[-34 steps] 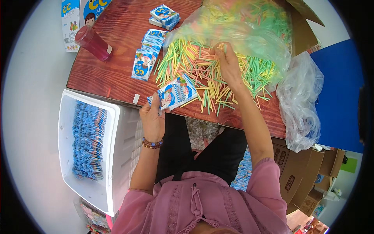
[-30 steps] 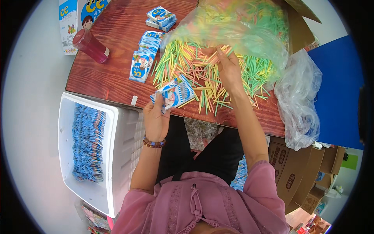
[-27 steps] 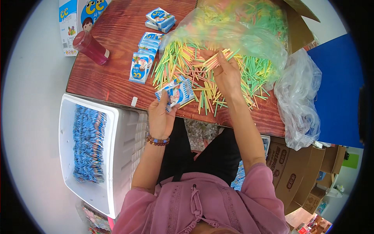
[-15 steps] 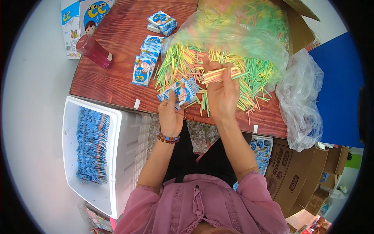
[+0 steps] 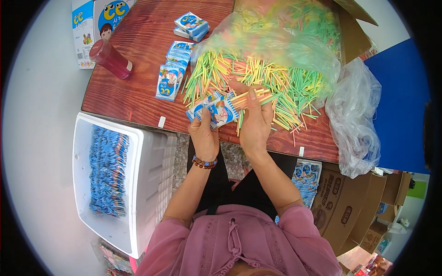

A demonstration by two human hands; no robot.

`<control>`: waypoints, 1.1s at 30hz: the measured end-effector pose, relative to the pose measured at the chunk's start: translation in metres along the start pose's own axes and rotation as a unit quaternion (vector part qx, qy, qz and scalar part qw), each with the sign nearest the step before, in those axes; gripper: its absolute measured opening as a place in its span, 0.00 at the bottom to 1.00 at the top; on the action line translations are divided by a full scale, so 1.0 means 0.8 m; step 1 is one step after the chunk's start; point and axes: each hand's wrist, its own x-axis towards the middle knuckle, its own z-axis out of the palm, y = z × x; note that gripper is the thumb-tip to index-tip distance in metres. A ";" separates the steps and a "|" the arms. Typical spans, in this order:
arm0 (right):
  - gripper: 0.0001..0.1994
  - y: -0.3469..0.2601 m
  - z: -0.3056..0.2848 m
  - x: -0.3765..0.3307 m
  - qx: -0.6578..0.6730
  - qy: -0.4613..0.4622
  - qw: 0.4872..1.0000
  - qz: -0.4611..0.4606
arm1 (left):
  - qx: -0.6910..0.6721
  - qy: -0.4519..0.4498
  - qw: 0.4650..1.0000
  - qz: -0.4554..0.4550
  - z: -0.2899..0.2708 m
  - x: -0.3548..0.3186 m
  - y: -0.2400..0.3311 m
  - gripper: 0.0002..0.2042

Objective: Sorting colored sticks and placing them into small blue packets.

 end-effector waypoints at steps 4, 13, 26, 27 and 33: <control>0.10 -0.004 0.005 -0.001 -0.043 -0.031 0.999 0.000 | -0.006 -0.014 1.000 0.017 0.004 0.003 -0.003 0.11; 0.17 0.003 0.004 -0.004 -0.017 -0.081 0.996 0.042 | -0.076 0.014 0.997 0.012 0.018 0.005 -0.011 0.07; 0.27 0.011 -0.003 0.017 0.015 -0.104 0.994 0.001 | -0.144 -0.022 0.987 -0.065 0.020 0.013 -0.020 0.10; 0.27 0.011 -0.004 0.018 0.025 -0.100 0.995 0.014 | -0.156 -0.025 0.985 -0.073 0.021 0.014 -0.020 0.11; 0.27 0.014 -0.016 0.032 -0.045 -0.102 0.994 -0.004 | -0.175 -0.036 0.978 -0.106 0.044 0.022 -0.031 0.14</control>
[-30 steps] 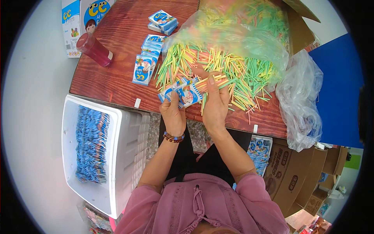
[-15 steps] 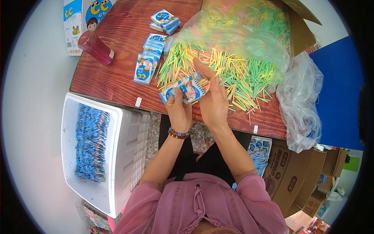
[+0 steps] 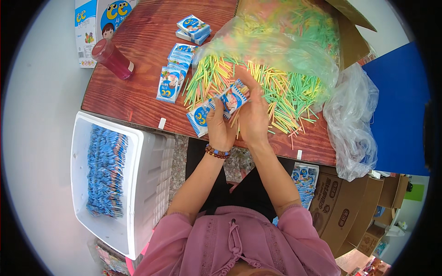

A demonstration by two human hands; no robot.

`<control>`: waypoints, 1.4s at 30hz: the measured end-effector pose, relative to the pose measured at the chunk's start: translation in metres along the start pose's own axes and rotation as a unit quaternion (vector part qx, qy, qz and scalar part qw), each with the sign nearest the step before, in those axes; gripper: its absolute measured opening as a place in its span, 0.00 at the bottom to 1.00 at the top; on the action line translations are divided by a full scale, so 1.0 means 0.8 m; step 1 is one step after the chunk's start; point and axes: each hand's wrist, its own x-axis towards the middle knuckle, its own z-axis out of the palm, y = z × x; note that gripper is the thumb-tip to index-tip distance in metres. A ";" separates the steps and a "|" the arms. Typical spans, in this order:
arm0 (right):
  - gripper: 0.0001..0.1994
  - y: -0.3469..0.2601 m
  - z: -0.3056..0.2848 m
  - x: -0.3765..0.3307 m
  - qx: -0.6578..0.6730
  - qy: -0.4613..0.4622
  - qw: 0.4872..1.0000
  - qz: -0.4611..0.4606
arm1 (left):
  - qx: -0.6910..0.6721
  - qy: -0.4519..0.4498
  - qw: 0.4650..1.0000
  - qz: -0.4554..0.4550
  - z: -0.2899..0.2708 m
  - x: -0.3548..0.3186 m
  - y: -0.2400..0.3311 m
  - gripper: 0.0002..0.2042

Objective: Sorting colored sticks and placing them into small blue packets.

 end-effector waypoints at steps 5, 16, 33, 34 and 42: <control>0.28 -0.017 -0.013 0.022 0.066 0.053 0.996 -0.030 | 0.072 -0.006 0.997 0.016 -0.025 0.007 -0.007 0.17; 0.29 -0.020 -0.028 0.018 -0.146 -0.071 0.987 0.017 | 0.011 -0.029 1.000 0.001 -0.008 0.013 -0.015 0.10; 0.08 -0.049 -0.029 -0.011 -0.432 -0.059 0.899 -0.033 | 0.013 -0.083 0.996 0.023 -0.006 -0.007 0.013 0.17; 0.08 -0.058 -0.023 -0.011 -0.417 -0.063 0.905 -0.058 | 0.007 -0.087 0.996 0.031 -0.007 -0.009 0.021 0.15; 0.07 -0.029 -0.035 -0.003 -0.545 -0.162 0.810 -0.144 | 0.219 -0.045 0.938 0.264 -0.028 -0.013 0.077 0.17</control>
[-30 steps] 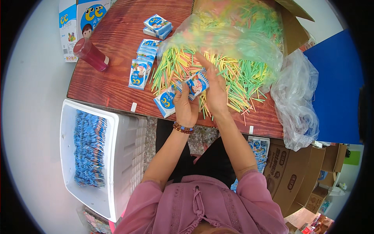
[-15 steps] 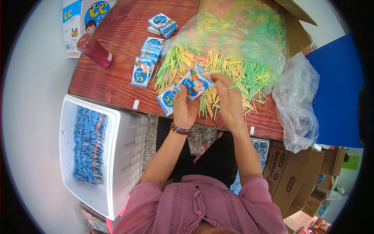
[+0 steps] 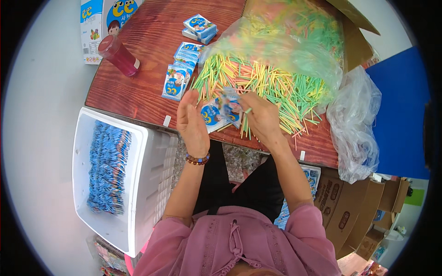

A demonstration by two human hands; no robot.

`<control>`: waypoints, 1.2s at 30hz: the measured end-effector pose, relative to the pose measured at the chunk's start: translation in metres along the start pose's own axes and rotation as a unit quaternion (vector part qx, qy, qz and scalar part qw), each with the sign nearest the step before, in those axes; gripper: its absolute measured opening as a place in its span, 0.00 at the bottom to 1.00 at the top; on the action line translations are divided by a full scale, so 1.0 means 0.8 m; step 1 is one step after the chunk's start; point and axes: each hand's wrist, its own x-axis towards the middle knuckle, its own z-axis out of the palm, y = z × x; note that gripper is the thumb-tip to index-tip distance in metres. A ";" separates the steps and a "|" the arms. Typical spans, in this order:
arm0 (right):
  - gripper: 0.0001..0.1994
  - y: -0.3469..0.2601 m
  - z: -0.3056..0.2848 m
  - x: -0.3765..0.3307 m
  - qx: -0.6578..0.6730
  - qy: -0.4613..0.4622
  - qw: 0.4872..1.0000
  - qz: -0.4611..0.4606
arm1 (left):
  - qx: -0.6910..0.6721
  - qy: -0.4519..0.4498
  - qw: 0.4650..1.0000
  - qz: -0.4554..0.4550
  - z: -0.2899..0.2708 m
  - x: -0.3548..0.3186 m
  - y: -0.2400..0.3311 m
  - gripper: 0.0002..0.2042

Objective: Sorting colored sticks and placing them into small blue packets.

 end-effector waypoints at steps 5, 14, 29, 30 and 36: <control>0.11 0.001 -0.008 0.029 0.147 -0.053 0.987 0.031 | 0.100 -0.084 0.991 0.006 0.005 0.008 0.013 0.22; 0.15 0.005 0.056 0.068 0.250 -0.154 0.949 0.112 | 0.283 -0.109 0.942 -0.144 -0.026 0.041 0.047 0.11; 0.17 -0.015 0.107 0.125 -0.045 -0.163 0.973 0.157 | 0.683 -0.058 0.710 0.164 -0.116 0.102 0.048 0.22; 0.16 -0.005 0.089 0.113 -0.102 -0.167 0.968 0.156 | 0.681 -0.045 0.699 0.214 -0.108 0.100 0.047 0.22; 0.11 0.050 0.019 0.043 -0.207 -0.128 0.961 0.134 | 0.701 -0.132 0.688 0.132 -0.070 0.039 0.039 0.21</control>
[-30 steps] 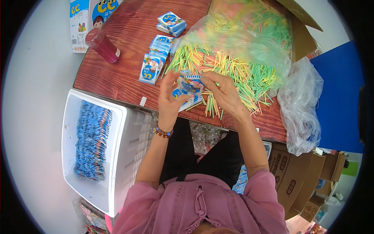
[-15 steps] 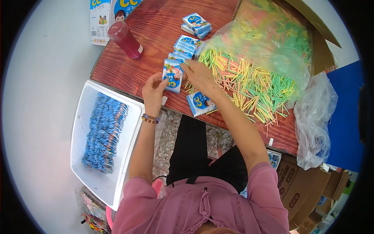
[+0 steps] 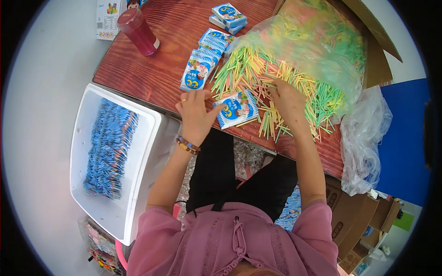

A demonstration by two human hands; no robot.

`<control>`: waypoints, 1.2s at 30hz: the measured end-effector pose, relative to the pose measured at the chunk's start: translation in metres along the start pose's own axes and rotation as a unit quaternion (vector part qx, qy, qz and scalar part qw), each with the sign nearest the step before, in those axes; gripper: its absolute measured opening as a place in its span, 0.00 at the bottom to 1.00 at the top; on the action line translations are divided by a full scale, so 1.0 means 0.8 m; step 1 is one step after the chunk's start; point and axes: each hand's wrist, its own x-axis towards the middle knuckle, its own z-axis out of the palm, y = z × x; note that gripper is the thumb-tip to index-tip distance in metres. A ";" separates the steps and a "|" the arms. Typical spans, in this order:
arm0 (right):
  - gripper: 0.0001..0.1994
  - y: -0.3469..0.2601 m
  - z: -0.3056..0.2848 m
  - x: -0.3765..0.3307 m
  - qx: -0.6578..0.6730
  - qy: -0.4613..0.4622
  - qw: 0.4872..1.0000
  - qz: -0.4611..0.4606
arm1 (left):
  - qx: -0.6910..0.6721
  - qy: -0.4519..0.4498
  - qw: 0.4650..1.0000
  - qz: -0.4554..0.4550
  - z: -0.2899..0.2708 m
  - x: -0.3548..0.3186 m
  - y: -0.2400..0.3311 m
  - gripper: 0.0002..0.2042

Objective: Sorting colored sticks and placing them into small blue packets.

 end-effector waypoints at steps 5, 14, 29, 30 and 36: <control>0.10 0.012 -0.009 -0.024 -0.024 0.079 0.996 -0.040 | 0.036 -0.039 0.998 -0.027 0.009 -0.004 0.018 0.17; 0.17 -0.016 0.027 -0.018 0.199 0.080 0.970 -0.116 | 0.031 0.039 0.992 0.112 0.013 0.000 0.020 0.11; 0.04 -0.029 0.018 -0.024 0.569 -0.134 0.811 -0.009 | -0.549 -0.055 0.802 -0.230 -0.008 -0.010 0.047 0.07; 0.04 -0.034 0.026 -0.027 0.613 -0.111 0.782 -0.017 | -0.562 -0.053 0.795 -0.223 -0.005 -0.011 0.047 0.07; 0.12 -0.032 0.048 -0.034 0.660 -0.094 0.745 -0.007 | -0.619 -0.018 0.735 -0.277 -0.003 -0.023 0.063 0.08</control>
